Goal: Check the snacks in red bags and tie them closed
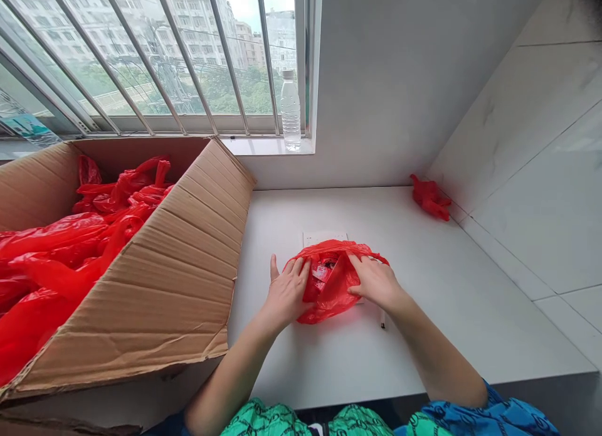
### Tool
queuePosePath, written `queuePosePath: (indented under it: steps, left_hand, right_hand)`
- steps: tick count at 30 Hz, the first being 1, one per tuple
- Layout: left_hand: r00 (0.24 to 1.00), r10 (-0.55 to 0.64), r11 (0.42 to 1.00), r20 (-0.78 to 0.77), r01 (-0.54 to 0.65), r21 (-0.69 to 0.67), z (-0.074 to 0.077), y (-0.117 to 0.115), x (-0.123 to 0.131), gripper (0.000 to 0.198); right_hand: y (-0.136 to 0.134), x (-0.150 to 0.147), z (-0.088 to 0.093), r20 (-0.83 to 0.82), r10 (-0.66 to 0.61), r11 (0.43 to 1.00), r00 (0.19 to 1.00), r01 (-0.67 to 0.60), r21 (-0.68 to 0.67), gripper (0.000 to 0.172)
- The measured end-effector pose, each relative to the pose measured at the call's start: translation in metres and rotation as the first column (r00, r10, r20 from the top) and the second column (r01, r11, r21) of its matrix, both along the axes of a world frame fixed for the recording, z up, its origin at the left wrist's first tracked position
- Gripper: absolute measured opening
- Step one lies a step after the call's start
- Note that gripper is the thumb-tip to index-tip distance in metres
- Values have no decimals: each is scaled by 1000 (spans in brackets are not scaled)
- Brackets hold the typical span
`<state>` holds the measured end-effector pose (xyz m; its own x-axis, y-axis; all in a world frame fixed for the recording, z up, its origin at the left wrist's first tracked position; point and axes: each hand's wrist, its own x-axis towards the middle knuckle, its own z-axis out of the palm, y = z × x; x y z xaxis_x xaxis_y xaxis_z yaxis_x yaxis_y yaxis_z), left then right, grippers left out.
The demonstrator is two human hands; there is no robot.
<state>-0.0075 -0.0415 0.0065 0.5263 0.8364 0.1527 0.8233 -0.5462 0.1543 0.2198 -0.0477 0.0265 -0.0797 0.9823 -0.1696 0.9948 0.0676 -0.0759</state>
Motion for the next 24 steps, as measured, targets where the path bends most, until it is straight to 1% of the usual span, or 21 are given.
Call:
queuePosePath:
  steps: [1,2,3,5,6,7,8,9,10,11,12,13,15,16,17,18,19,20,22,23,24]
  left_hand:
    - [1000,-16,1000,21,16,3,3,-1,3,78]
    - [998,-31,999,48,30,18,8,-3,6,77]
    - [996,-44,998,81,41,40,12,-4,10,75]
    - [987,-62,995,148,49,89,18,-6,17,66]
    - [983,-64,994,173,47,102,19,-5,20,59]
    - [981,-59,994,185,40,105,18,-4,22,51]
    - [982,-45,995,184,27,97,16,-3,23,45]
    - [985,-26,997,171,13,80,13,-1,23,40]
    - [989,-4,998,151,-4,57,9,2,22,39]
    - [992,18,999,128,-21,27,5,4,20,41]
    - [994,34,999,106,-34,-7,1,7,18,47]
    - [995,44,998,89,-41,-41,-2,9,16,53]
    - [996,38,994,75,-31,-100,-4,12,12,64]
    - [997,23,993,79,-14,-120,-4,12,10,68]
    - [996,4,991,86,7,-134,-2,13,9,71]
    - [995,-12,989,95,25,-143,-1,13,8,75]
    - [994,-22,988,103,38,-151,1,12,8,80]
    - [994,-27,987,111,44,-157,3,12,7,83]
    - [991,-27,986,132,48,-162,5,11,7,81]
    - [988,-29,986,150,53,-161,5,11,7,75]
    - [985,-34,985,171,62,-158,5,11,7,66]
  right_hand:
    - [-4,2,2,0,7,1000,1000,-7,26,78]
    - [-8,3,5,-2,16,997,1000,-16,81,80]
    - [-12,2,9,-11,24,988,1000,-22,153,78]
    - [-17,-3,18,-87,76,946,993,-44,321,63]
    - [-17,-6,21,-157,136,916,978,-65,395,52]
    - [-15,-10,23,-238,218,890,946,-92,447,42]
    - [-11,-14,22,-321,305,872,896,-128,472,35]
    - [-6,-17,20,-394,370,868,841,-162,469,33]
    - [0,-19,15,-448,391,880,804,-184,437,34]
    - [6,-20,10,-481,357,910,801,-183,371,39]
    - [11,-19,3,-491,279,948,825,-154,279,48]
    - [14,-17,-3,-480,181,978,858,-106,179,61]
    - [16,-10,-11,-436,21,1000,900,-13,22,88]
    - [15,-6,-13,-423,-15,1000,906,8,-19,98]
    - [14,-3,-13,-423,-24,999,906,12,-32,103]
    - [12,0,-12,-432,-14,1000,902,5,-21,105]
    - [11,2,-10,-449,6,1000,893,-4,6,101]
    - [10,3,-8,-477,34,999,878,-14,45,90]
    - [11,2,-6,-552,113,989,826,-41,141,55]
    - [13,1,-8,-588,158,982,793,-62,180,38]
    - [15,-1,-11,-618,197,975,761,-88,203,25]
